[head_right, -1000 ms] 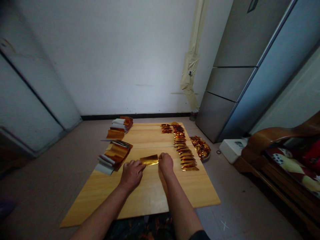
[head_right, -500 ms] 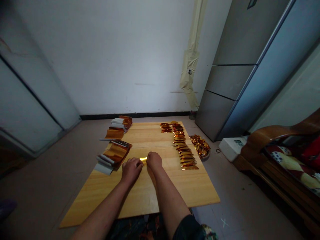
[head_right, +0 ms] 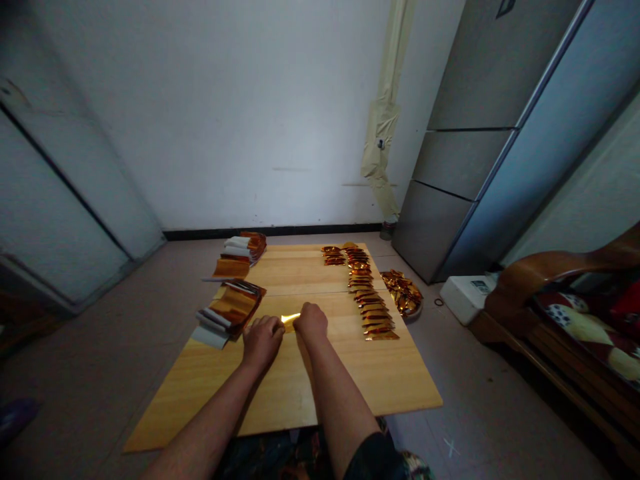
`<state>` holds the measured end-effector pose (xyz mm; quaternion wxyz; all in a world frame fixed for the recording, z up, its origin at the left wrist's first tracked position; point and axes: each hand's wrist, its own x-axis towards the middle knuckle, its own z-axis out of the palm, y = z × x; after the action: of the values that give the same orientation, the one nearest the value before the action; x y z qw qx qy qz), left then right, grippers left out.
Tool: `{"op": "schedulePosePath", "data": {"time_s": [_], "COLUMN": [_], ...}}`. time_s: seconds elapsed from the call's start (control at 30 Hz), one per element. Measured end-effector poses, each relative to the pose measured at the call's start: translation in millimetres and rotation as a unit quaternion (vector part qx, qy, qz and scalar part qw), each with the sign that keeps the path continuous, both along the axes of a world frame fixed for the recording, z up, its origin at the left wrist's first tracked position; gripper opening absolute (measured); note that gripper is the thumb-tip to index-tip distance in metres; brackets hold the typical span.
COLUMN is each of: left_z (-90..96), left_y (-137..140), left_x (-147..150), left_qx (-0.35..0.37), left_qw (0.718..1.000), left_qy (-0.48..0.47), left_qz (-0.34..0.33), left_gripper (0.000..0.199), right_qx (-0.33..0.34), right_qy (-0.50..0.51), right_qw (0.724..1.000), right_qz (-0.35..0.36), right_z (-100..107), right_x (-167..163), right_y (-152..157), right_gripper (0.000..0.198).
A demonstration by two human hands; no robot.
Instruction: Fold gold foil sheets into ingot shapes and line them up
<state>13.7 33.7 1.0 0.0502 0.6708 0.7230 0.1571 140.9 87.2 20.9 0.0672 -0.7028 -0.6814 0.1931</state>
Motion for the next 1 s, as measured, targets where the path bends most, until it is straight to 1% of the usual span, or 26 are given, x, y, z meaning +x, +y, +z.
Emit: {"op": "schedulePosePath", "data": {"time_s": [0.07,0.2,0.33,0.43,0.5,0.57,0.7,0.8,0.9,1.0], "left_z": [0.6,-1.2,-5.2,-7.6,-8.4,-8.7,-9.0,-9.1,-7.9,-5.9], "left_y": [-0.2,0.0,0.8,1.3,1.6,1.6,0.6,-0.9,-3.0,-5.1], "left_x": [0.3,0.0,-0.5,-0.6,-0.5,-0.4,-0.4,-0.3,0.5,1.9], "left_qx": [-0.002,0.009,0.024,0.036,0.040,0.045,0.064,0.088,0.111,0.123], "left_qw": [1.000,1.000,1.000,0.999,0.999,0.998,0.997,0.994,0.992,0.990], "left_qy": [0.001,-0.009,-0.015,-0.021,-0.028,-0.037,-0.050,-0.050,-0.035,-0.013], "left_qz": [0.001,0.001,0.003,0.006,0.006,0.002,-0.011,-0.029,-0.051,-0.074], "left_gripper": [0.018,0.021,0.037,0.043,0.044,0.044,0.036,0.025,0.016,0.008], "right_qx": [0.002,0.032,0.055,0.070,0.075,0.078,0.090,0.084,0.064,0.045], "right_qy": [0.014,0.063,0.091,0.110,0.118,0.119,0.134,0.145,0.134,0.115], "right_qw": [1.000,0.997,0.994,0.991,0.990,0.990,0.987,0.986,0.988,0.990], "right_qz": [-0.008,-0.017,-0.009,0.009,0.017,0.019,0.010,0.022,0.045,0.075], "right_z": [0.2,-3.1,-10.7,-14.7,-15.8,-16.0,-15.7,-14.8,-13.9,-13.0], "right_x": [11.4,35.5,49.4,51.7,51.2,50.2,49.8,50.6,51.0,51.1], "right_y": [0.8,0.3,-1.4,-3.4,-4.8,-6.2,-7.6,-6.3,-3.8,-2.6], "right_gripper": [0.028,0.028,0.040,0.048,0.045,0.035,0.022,0.025,0.029,0.026]}}
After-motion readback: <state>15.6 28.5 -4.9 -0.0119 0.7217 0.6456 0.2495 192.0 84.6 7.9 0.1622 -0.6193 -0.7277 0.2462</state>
